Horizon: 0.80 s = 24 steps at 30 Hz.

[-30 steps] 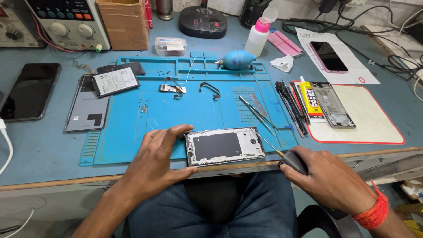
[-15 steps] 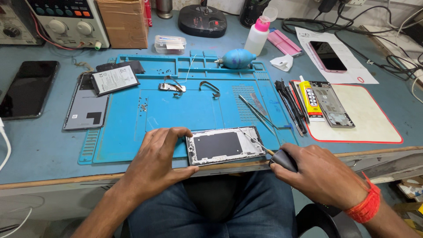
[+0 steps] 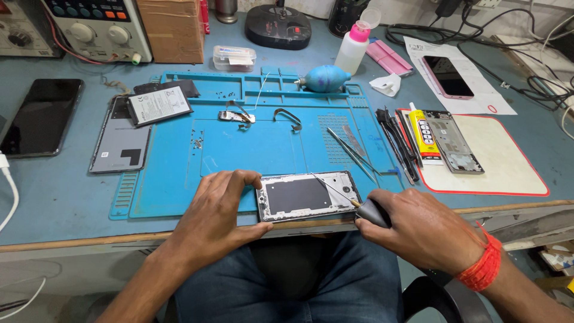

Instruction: The person holds a disassembled phone frame on a repair mat and runs a heated rework tool along its edges, rotating the frame to work around its perimeter. They lift and reposition the frame repeatedly while continuing to apply the tool along the edges.

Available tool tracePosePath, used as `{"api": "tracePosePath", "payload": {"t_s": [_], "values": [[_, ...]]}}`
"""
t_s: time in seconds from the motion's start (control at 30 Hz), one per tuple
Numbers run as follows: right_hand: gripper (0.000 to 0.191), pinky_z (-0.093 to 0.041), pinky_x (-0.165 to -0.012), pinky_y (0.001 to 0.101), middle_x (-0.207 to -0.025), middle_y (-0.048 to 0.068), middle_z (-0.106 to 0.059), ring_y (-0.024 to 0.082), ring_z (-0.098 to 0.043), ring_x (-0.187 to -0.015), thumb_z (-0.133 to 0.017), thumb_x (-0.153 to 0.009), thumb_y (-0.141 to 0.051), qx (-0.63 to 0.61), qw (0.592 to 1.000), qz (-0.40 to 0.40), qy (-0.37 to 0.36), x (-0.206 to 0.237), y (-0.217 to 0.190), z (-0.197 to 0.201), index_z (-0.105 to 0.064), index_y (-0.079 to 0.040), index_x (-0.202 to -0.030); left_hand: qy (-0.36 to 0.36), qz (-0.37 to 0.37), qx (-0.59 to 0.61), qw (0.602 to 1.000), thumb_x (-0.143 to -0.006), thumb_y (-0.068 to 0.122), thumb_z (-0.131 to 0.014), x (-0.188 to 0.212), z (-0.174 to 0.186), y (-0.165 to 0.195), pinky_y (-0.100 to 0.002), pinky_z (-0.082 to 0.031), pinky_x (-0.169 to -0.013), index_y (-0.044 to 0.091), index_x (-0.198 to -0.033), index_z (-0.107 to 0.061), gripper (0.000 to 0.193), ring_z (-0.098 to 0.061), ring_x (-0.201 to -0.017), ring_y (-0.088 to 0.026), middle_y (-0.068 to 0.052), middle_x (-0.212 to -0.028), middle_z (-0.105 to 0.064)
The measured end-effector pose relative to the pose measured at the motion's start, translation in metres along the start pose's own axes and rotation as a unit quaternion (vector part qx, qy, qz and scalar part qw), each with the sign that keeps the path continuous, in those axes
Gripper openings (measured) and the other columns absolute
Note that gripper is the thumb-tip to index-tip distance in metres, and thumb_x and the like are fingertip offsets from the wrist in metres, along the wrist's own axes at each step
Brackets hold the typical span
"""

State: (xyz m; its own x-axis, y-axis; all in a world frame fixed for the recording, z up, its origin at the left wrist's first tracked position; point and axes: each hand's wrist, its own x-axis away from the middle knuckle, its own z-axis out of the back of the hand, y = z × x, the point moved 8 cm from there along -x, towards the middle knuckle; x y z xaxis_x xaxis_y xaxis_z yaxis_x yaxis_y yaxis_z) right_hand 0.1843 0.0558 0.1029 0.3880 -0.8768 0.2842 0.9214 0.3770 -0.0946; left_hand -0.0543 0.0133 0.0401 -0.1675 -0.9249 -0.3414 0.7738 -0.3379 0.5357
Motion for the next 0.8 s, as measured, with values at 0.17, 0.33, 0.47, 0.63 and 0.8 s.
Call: {"api": "tracePosePath", "payload": {"t_s": [0.17,0.33,0.47,0.63,0.8], "values": [[0.046,-0.052,-0.078,0.0499,-0.068,0.023,-0.067,0.040,-0.068,-0.077,-0.064,-0.087,-0.051,0.008,1.000,-0.007,-0.021,-0.003,-0.002,-0.002,-0.066,-0.007,-0.098,-0.002,0.003,0.003,1.000,-0.068,0.036,-0.089,-0.001,0.000,0.000,-0.051,-0.039,-0.106,0.012,-0.123,-0.049,0.072,-0.055,-0.119,-0.036,-0.009,-0.116,-0.063],[0.051,-0.053,-0.075,0.0491,-0.080,0.021,-0.071,0.039,-0.070,-0.078,-0.067,-0.084,-0.052,-0.001,0.999,0.035,-0.001,-0.009,0.010,-0.003,-0.066,-0.012,-0.116,-0.003,0.005,0.014,1.000,-0.070,0.034,-0.088,0.000,0.001,0.000,-0.051,-0.036,-0.109,0.012,-0.127,-0.047,0.074,-0.052,-0.125,-0.036,-0.011,-0.122,-0.062],[0.056,-0.058,-0.076,0.0431,-0.090,0.011,-0.078,0.030,-0.076,-0.082,-0.067,-0.083,-0.054,-0.047,0.998,0.045,0.003,-0.016,0.043,0.001,-0.068,-0.018,-0.126,0.013,-0.014,0.037,0.999,-0.073,0.030,-0.084,0.003,0.008,0.001,-0.052,-0.031,-0.115,0.010,-0.134,-0.046,0.074,-0.050,-0.131,-0.035,-0.012,-0.129,-0.060],[0.062,-0.058,-0.081,0.0441,-0.099,0.012,-0.077,0.032,-0.074,-0.092,-0.071,-0.077,-0.054,0.031,0.998,0.022,0.049,-0.020,0.083,0.011,-0.066,-0.021,-0.129,-0.007,0.011,0.027,1.000,-0.072,0.035,-0.084,0.003,0.005,-0.003,-0.054,-0.026,-0.117,0.012,-0.132,-0.047,0.074,-0.048,-0.131,-0.035,-0.011,-0.126,-0.060],[0.065,-0.058,-0.086,0.0439,-0.104,0.012,-0.076,0.033,-0.073,-0.099,-0.071,-0.077,-0.059,0.109,0.994,-0.017,0.013,-0.021,0.104,0.006,-0.065,-0.024,-0.131,-0.011,0.019,0.018,1.000,-0.072,0.037,-0.085,0.002,0.003,-0.003,-0.055,-0.026,-0.116,0.012,-0.131,-0.047,0.074,-0.047,-0.130,-0.036,-0.012,-0.125,-0.059]]}}
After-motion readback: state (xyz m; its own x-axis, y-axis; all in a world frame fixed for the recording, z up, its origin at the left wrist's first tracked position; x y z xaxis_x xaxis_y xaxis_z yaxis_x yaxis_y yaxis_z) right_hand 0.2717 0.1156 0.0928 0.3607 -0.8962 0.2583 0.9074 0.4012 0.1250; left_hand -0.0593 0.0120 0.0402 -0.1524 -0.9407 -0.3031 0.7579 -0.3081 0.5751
